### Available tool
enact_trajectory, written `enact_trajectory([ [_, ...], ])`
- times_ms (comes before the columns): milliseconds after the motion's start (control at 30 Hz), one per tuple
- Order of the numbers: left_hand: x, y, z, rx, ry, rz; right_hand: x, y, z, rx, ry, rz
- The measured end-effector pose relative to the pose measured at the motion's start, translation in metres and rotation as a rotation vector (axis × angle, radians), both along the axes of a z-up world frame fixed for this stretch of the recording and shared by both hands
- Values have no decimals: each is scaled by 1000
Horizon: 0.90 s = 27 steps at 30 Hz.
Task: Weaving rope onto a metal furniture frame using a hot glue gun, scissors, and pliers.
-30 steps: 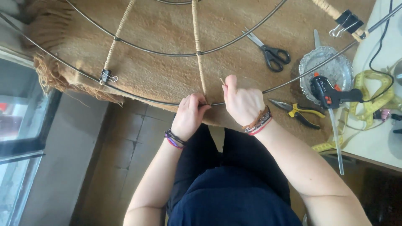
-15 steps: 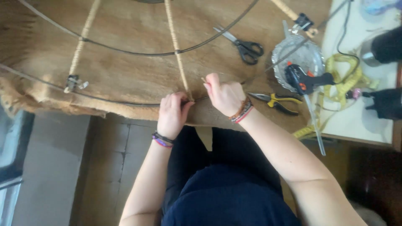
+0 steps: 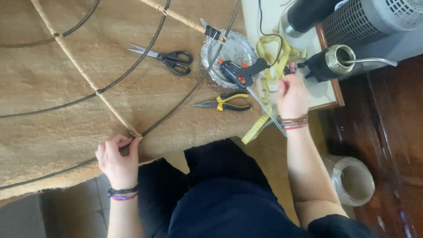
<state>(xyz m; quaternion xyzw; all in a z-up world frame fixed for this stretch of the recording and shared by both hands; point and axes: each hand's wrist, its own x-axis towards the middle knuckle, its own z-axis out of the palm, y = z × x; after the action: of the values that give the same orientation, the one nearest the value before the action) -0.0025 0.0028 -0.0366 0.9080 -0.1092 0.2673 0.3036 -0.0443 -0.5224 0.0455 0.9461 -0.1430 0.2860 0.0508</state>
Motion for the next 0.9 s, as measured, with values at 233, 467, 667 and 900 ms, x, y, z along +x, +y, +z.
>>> enact_trajectory([
  [233,0,-6,15,20,-17,7,9,-69,-10,239,-49,-215],
  [467,-3,-12,32,38,-6,33,16,90,19,110,222,408],
  [667,-3,-18,41,28,-9,40,19,118,4,-440,289,477],
  [900,-5,-20,48,30,-9,60,25,109,45,-352,830,481],
])
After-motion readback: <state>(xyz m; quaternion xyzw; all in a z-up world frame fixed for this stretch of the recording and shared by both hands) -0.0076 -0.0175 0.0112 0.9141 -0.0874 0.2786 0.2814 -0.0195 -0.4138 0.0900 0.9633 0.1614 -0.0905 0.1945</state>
